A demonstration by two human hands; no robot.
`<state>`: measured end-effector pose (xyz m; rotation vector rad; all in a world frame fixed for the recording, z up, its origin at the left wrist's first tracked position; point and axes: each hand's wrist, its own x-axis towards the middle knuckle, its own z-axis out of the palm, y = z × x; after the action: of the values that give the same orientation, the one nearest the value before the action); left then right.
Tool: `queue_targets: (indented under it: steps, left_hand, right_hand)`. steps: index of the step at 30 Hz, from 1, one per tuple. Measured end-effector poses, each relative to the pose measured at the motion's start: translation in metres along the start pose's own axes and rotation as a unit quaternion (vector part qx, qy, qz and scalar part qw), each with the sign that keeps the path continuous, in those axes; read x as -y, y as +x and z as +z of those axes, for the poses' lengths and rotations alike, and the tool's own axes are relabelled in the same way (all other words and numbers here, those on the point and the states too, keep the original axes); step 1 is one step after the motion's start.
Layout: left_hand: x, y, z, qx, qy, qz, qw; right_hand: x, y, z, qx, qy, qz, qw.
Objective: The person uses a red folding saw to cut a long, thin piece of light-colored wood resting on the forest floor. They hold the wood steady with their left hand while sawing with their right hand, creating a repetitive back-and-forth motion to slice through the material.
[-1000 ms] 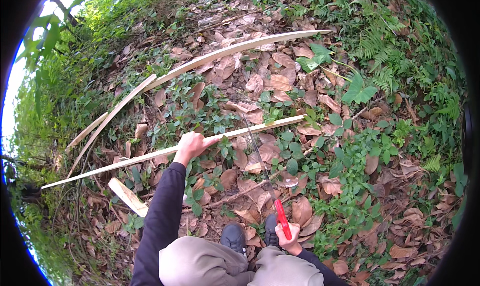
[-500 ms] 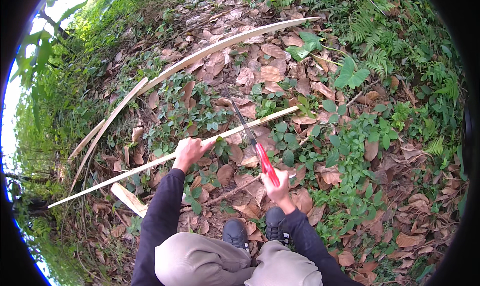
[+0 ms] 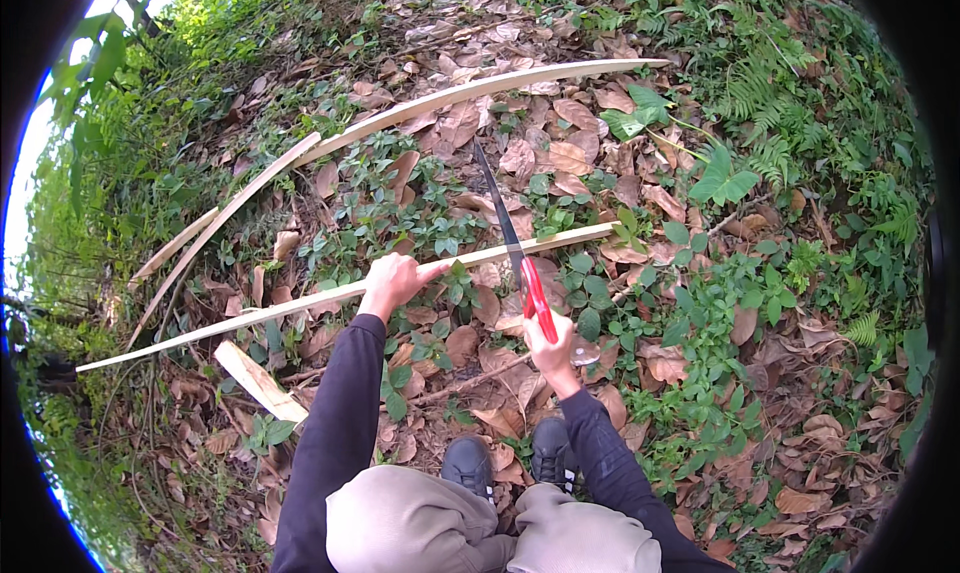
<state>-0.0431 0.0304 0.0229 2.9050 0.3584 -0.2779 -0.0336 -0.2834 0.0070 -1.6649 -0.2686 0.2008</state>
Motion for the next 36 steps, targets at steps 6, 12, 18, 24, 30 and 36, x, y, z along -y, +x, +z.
queue_targets:
  steps: [6, 12, 18, 24, 30, 36]
  left_hand:
    - [0.0, 0.008, 0.001, -0.014, 0.004, 0.023, 1.0]
    - [0.006, 0.003, -0.005, -0.02, -0.005, 0.039, 0.999]
    - [0.0, 0.003, -0.002, 0.0, -0.035, 0.02, 0.999]
    - [0.006, 0.003, 0.0, 0.007, -0.031, 0.029, 0.999]
    - [0.005, 0.006, -0.008, -0.021, -0.008, 0.033, 0.999]
    - [-0.013, -0.014, 0.001, 0.059, 0.002, 0.065, 0.996]
  right_hand:
    - [0.022, -0.146, -0.086, 0.046, -0.054, 0.018, 0.997]
    - [0.037, -0.123, -0.07, 0.07, -0.15, -0.069, 0.984]
    - [0.029, -0.079, -0.044, 0.026, -0.121, -0.06, 0.99]
    - [0.055, -0.093, -0.03, -0.004, -0.113, -0.018, 0.993]
    - [0.052, -0.14, -0.084, 0.069, -0.102, 0.002, 0.992]
    - [0.03, -0.099, -0.064, 0.013, -0.054, 0.021, 0.998]
